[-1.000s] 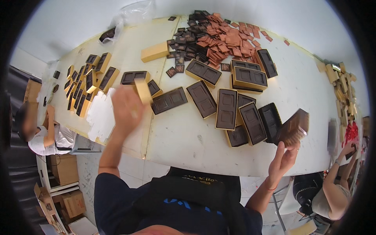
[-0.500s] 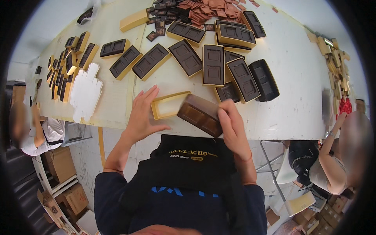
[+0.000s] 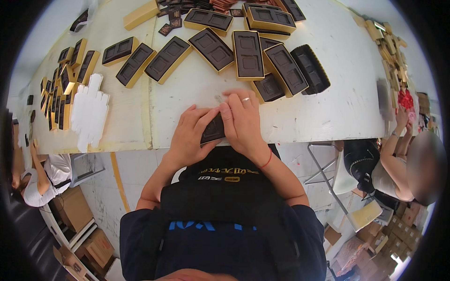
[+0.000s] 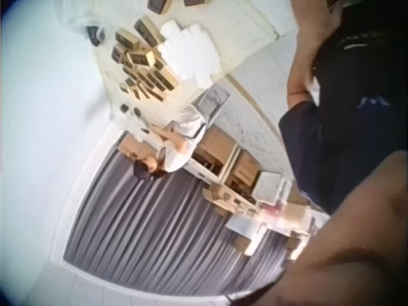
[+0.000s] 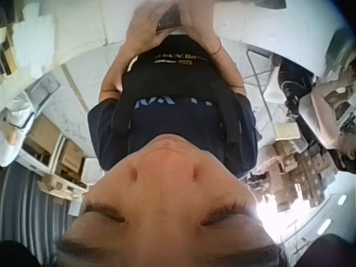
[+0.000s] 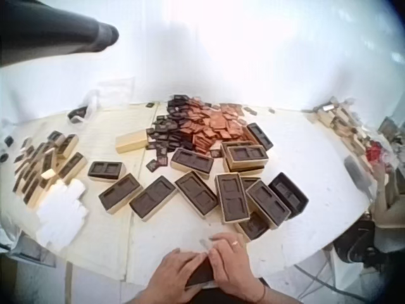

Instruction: The person assembles cosmetic compacts by placing small rectangular inserts into black trays and closing them with gold lids. The person handles the inserts and trays by hand, repeatedly picking, placing, and closing each unit on a white table.

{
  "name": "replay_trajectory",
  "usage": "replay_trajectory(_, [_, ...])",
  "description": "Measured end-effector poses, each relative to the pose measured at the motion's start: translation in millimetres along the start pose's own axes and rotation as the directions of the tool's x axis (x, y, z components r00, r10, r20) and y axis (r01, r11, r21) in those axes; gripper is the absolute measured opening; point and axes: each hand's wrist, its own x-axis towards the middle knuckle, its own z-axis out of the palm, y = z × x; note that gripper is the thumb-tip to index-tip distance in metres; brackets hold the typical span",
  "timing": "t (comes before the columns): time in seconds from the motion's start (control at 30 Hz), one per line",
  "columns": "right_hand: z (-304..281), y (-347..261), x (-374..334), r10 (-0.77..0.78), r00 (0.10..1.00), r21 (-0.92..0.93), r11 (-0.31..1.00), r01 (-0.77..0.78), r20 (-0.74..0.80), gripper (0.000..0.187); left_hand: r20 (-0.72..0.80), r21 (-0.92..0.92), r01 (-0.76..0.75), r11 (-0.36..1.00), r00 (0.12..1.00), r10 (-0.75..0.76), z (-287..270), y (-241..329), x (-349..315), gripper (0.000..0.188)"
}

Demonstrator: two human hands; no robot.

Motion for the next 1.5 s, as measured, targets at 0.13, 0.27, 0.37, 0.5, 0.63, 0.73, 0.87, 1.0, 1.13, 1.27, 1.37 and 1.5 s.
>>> replay_trajectory(0.13, [-9.3, 3.4, 2.2, 0.025, 0.991, 0.162, 0.986, -0.046, 0.128, 0.022, 0.01, 0.085, -0.015, 0.996, 1.0, 0.014, -1.8, 1.3, -0.4, 0.081])
replay_trajectory(0.27, [-29.7, 15.2, -25.8, 0.096, 0.993, 0.306, 0.945, -0.115, 0.075, 0.031, -0.016, 0.07, 0.015, 0.997, 1.0, -0.014, 1.9, 1.7, -1.8, 0.078])
replay_trajectory(0.37, [-34.6, 18.3, -38.0, 0.022, 1.0, 0.145, 0.989, -0.021, -0.006, 0.034, 0.006, 0.101, 0.004, 0.995, 1.0, -0.005, 4.3, 2.3, -3.0, 0.077])
replay_trajectory(0.5, [-34.9, 25.7, -38.4, 0.038, 0.998, 0.247, 0.968, -0.051, 0.058, 0.029, 0.025, 0.115, -0.025, 0.993, 0.999, 0.023, 1.7, 2.6, -1.5, 0.077])
replay_trajectory(0.63, [-18.1, 29.9, -40.3, -0.098, 0.994, 0.011, 0.995, 0.098, -0.054, 0.027, 0.03, 0.142, -0.032, 0.989, 0.999, 0.028, 2.7, 4.6, -1.4, 0.077])
replay_trajectory(0.73, [-11.5, 15.8, -42.1, 0.1, 0.973, 0.135, 0.988, -0.073, -0.207, 0.027, 0.037, 0.144, -0.018, 0.989, 0.999, 0.013, 1.5, 6.0, -0.5, 0.07])
replay_trajectory(0.87, [-13.2, 30.3, -48.0, 0.031, 0.994, 0.112, 0.993, -0.019, -0.108, 0.026, -0.031, 0.306, -0.095, 0.947, 0.994, 0.109, 9.5, 8.6, -3.2, 0.055])
replay_trajectory(1.0, [-21.3, 31.0, -63.4, -0.226, 0.965, -0.001, 0.974, 0.228, -0.137, 0.029, 0.064, 0.316, -0.115, 0.942, 0.993, 0.1, 9.3, 13.0, -7.2, 0.041])
replay_trajectory(1.13, [-36.4, 26.8, -71.6, -0.252, 0.968, -0.109, 0.962, 0.249, -0.012, 0.037, 0.124, 0.411, -0.073, 0.909, 0.992, 0.023, 9.9, 31.6, -4.8, 0.042])
replay_trajectory(1.27, [-63.9, 33.0, -54.3, -0.282, 0.957, -0.024, 0.959, 0.281, -0.062, 0.042, 0.142, 0.461, -0.062, 0.885, 0.99, -0.005, 9.3, 31.8, 6.9, 0.051])
replay_trajectory(1.37, [-116.8, 49.5, -27.2, -0.259, 0.936, -0.218, 0.953, 0.208, -0.24, 0.055, 0.016, 0.519, 0.024, 0.854, 0.999, -0.037, -5.6, 6.0, 11.1, 0.048])
replay_trajectory(1.5, [-157.0, 91.8, -6.0, 0.051, 0.959, -0.264, 0.956, -0.127, -0.278, 0.094, -0.122, 0.465, 0.077, 0.882, 0.992, -0.023, -14.6, -17.9, 26.7, 0.045])
